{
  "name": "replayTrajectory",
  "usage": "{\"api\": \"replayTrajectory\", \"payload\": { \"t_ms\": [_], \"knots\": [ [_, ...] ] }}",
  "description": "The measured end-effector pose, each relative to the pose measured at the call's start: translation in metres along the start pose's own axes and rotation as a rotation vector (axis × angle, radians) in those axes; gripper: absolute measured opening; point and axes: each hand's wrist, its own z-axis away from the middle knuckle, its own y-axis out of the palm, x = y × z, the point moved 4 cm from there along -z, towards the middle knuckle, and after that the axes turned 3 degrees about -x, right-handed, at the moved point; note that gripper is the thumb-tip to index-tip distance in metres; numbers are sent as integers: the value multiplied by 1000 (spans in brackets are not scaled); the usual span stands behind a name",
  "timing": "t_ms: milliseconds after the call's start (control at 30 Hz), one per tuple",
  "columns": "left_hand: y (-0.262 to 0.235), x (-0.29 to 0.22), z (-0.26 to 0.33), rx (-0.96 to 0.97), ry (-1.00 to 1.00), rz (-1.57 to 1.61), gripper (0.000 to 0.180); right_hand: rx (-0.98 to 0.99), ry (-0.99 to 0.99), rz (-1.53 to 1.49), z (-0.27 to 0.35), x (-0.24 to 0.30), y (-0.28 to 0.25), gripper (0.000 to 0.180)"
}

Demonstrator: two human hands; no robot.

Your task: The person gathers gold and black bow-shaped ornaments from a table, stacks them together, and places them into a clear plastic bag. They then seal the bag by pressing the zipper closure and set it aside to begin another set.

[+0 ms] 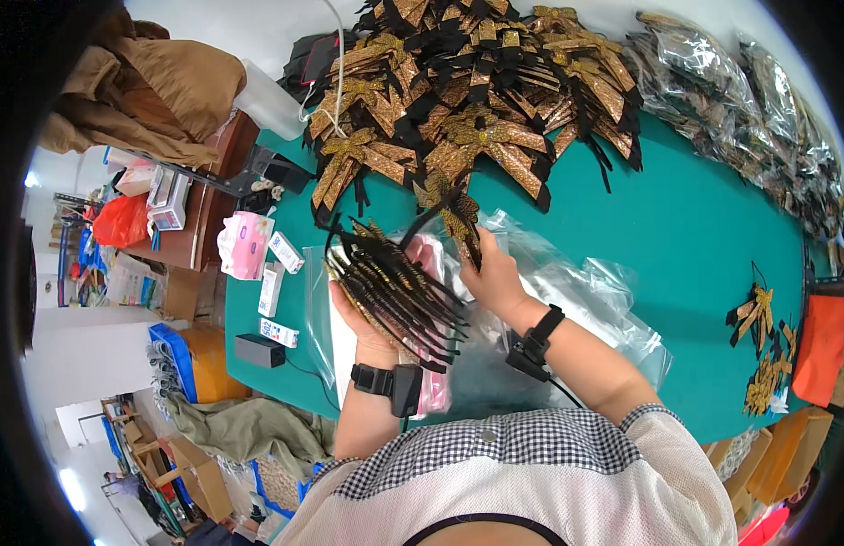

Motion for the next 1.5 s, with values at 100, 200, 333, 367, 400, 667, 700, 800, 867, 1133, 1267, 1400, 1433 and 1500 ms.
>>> {"api": "replayTrajectory", "payload": {
  "t_ms": [100,200,333,367,400,667,700,800,867,1133,1267,1400,1433,1500],
  "knots": [
    [1,2,-3,44,-20,-24,90,69,-27,-72,11,25,-14,54],
    [-1,2,3,-10,-20,-36,81,152,-220,-54,27,61,-34,54],
    [6,6,8,-34,-32,-64,74,242,-317,-119,43,76,-47,54],
    [10,6,10,19,-53,-69,75,281,-326,-161,43,77,-51,53],
    [15,6,13,17,-70,-17,79,277,-360,-155,45,79,-54,50],
    [41,23,25,71,-64,-120,101,179,-280,-34,49,77,-46,34],
    [44,24,25,67,-69,-122,101,178,-273,-36,49,75,-46,34],
    [52,22,28,194,-61,-106,97,213,-74,-317,51,64,-47,36],
    [58,17,27,220,-83,-116,98,284,29,-525,49,66,-49,35],
    [79,15,37,148,-69,-64,103,443,89,-752,56,87,-65,36],
    [81,14,39,167,-40,-118,102,507,36,-711,61,89,-64,46],
    [72,9,39,321,-85,-165,98,486,32,-773,64,97,-67,47],
    [63,4,38,165,-38,-180,98,437,-5,-733,64,100,-67,49],
    [51,-1,36,7,15,-190,98,395,-44,-692,64,102,-65,51]
  ]
}}
